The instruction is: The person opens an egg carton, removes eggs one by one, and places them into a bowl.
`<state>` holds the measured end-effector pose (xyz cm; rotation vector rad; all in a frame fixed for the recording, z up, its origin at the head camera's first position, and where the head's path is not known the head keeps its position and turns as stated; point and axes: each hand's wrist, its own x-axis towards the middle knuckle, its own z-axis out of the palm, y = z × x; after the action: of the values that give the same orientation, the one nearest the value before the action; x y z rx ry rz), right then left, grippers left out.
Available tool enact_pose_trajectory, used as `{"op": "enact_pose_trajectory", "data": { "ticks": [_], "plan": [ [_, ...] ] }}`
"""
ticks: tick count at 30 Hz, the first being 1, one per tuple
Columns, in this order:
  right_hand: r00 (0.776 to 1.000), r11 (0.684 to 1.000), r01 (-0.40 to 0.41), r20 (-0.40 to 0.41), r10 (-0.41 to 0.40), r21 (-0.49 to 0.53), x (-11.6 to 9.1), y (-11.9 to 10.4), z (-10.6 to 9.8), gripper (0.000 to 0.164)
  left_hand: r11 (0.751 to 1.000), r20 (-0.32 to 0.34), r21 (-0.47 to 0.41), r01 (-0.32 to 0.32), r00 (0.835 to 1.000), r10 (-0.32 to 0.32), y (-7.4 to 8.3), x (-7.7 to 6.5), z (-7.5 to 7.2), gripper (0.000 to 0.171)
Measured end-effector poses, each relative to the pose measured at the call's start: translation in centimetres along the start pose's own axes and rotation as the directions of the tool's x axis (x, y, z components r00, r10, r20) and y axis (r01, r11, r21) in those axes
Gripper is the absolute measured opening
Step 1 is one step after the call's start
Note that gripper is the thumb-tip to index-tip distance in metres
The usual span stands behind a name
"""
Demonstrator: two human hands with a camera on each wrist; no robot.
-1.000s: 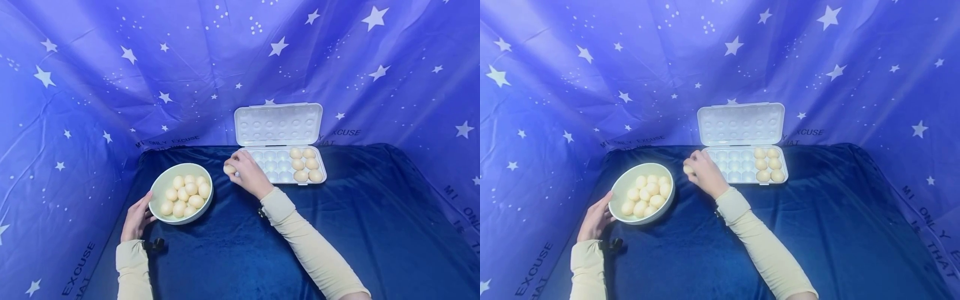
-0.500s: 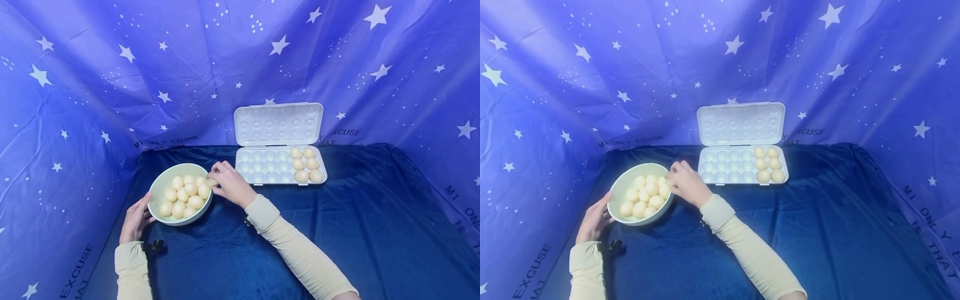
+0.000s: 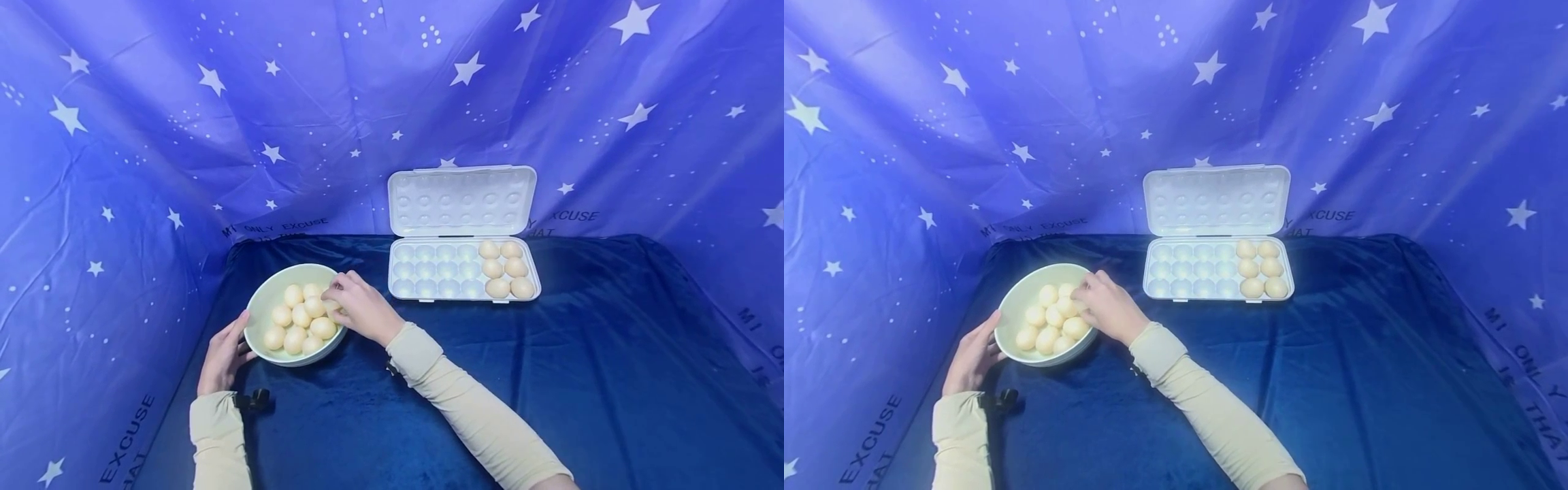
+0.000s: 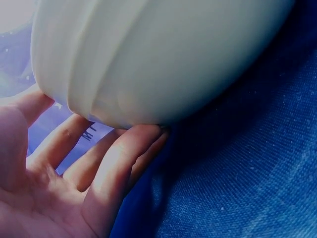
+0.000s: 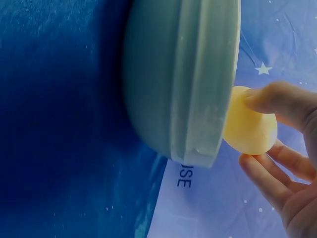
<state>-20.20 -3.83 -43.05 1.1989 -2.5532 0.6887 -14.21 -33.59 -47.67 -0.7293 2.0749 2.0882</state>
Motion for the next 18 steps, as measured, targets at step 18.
{"op": "enact_pose_trajectory", "data": {
  "ticks": [18],
  "plan": [
    [0.996,1.0,0.001,0.094,0.001,-0.021,1.2,-0.3,2.7,0.024,1.0,-0.003,-0.019,0.004,1.0,-0.004,0.0,0.2,0.0,0.069]
  ]
}}
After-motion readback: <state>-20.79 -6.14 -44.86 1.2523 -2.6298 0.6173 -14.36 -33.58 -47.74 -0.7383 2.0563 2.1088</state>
